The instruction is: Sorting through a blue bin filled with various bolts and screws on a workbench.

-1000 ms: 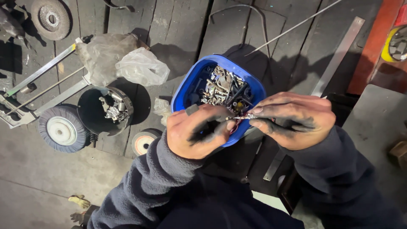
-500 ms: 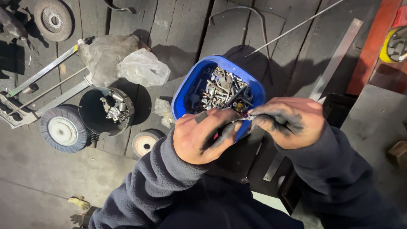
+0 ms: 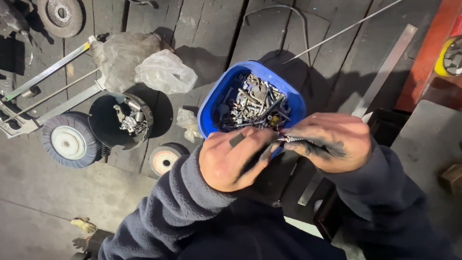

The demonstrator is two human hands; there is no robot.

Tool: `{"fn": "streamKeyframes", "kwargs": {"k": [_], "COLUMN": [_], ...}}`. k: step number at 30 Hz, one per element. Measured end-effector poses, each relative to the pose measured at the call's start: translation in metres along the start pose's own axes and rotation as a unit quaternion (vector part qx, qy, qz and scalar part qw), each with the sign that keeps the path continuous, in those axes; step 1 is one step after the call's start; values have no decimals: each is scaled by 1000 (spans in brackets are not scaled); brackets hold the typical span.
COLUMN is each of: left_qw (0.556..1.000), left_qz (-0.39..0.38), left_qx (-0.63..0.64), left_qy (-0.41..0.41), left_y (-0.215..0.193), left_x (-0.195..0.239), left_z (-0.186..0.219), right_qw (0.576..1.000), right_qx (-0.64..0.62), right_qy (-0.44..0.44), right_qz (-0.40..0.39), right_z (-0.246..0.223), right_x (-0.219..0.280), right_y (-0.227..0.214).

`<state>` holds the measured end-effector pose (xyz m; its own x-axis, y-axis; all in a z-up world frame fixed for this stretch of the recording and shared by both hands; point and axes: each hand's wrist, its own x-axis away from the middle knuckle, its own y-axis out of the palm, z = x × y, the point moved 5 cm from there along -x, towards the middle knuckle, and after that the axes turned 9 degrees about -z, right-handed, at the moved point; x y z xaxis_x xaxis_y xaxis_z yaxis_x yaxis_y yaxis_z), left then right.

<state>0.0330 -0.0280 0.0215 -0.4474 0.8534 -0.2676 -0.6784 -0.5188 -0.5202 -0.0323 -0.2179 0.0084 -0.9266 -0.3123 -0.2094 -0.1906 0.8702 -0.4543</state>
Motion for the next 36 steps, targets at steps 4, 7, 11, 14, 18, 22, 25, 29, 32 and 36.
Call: {"fn": "streamKeyframes", "kwargs": {"k": [4, 7, 11, 14, 18, 22, 25, 29, 32, 36], "left_qw": [1000, 1000, 999, 1000, 999, 999, 999, 1000, 999, 999], "left_qz": [-14, -22, -29, -17, -18, -13, -25, -25, -33, -21], "left_qx": [-9, -8, -14, -18, 2, -4, -16, 1, 1, -11], "left_qy": [-13, -4, -10, -18, -42, -29, -15, 8, 8, -35], "left_y": [-2, -1, -4, -4, -5, -3, -5, -5, -6, -2], "left_x": [-6, -5, -5, -3, -7, -5, -6, -4, -4, -3], "left_z": [7, 8, 7, 3, 1, 2, 7, 8, 8, 5], "right_qw": [999, 999, 999, 1000, 999, 999, 999, 998, 998, 998], "right_qx": [9, -6, 3, 21, 42, 44, 42, 33, 34, 32], "right_qy": [17, 3, 2, 0, -8, -2, -17, -41, -27, -8], "right_qz": [-26, -46, -38, -10, 14, -10, -25, -42, -52, -48], "right_z": [8, 9, 6, 2, -2, 2, 4, 5, 7, 5], "right_x": [6, 7, 3, 0, -1, 0, 3, 6, 7, 6], "right_y": [1, 2, 2, 1, -1, 1, 3, 4, 5, 5]}}
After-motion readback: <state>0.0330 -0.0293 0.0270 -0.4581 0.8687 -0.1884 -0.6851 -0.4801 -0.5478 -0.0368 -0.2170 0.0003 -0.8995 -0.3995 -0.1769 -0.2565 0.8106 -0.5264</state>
